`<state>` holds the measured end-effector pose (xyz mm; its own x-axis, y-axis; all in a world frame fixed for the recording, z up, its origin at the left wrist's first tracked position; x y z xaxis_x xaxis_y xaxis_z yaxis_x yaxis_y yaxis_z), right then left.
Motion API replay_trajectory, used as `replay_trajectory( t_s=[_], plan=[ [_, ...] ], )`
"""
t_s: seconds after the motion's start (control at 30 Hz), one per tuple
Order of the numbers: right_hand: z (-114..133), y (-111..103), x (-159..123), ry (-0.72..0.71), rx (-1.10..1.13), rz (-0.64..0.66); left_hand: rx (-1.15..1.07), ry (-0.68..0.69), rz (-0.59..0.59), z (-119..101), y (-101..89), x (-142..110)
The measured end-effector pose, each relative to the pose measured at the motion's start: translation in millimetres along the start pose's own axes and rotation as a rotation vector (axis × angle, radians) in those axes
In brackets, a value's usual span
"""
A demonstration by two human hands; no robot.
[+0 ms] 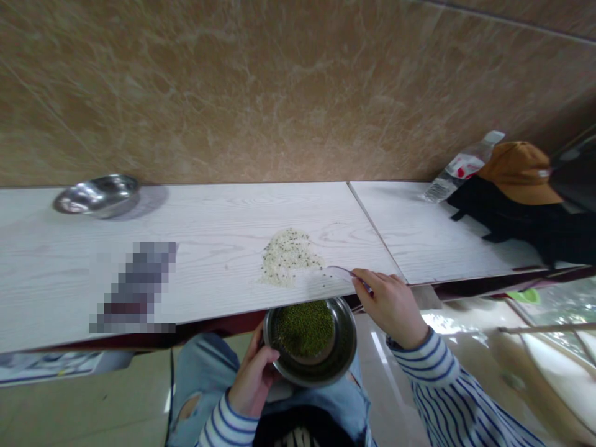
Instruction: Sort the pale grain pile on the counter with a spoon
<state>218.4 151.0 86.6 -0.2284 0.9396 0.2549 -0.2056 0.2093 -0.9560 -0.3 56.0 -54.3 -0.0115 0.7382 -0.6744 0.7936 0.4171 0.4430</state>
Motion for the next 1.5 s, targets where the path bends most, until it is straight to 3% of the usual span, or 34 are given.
replay_trajectory(
  t_s=[1.5],
  plan=[
    [9.7,2.2,8.3,-0.098,0.044,0.021,0.024,0.019,-0.026,-4.1,-4.7,-3.5]
  ],
)
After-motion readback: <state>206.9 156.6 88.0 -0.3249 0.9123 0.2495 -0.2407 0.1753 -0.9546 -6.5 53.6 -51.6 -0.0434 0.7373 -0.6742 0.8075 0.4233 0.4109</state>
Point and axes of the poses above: each hand's wrist, its own x-axis towards the middle knuckle, its own y-axis out of the palm, z = x × y, the point moved 7 cm from there along x, towards the middle knuckle, and after that the axes turned 2 degrees about x, right-handed, at the moved point
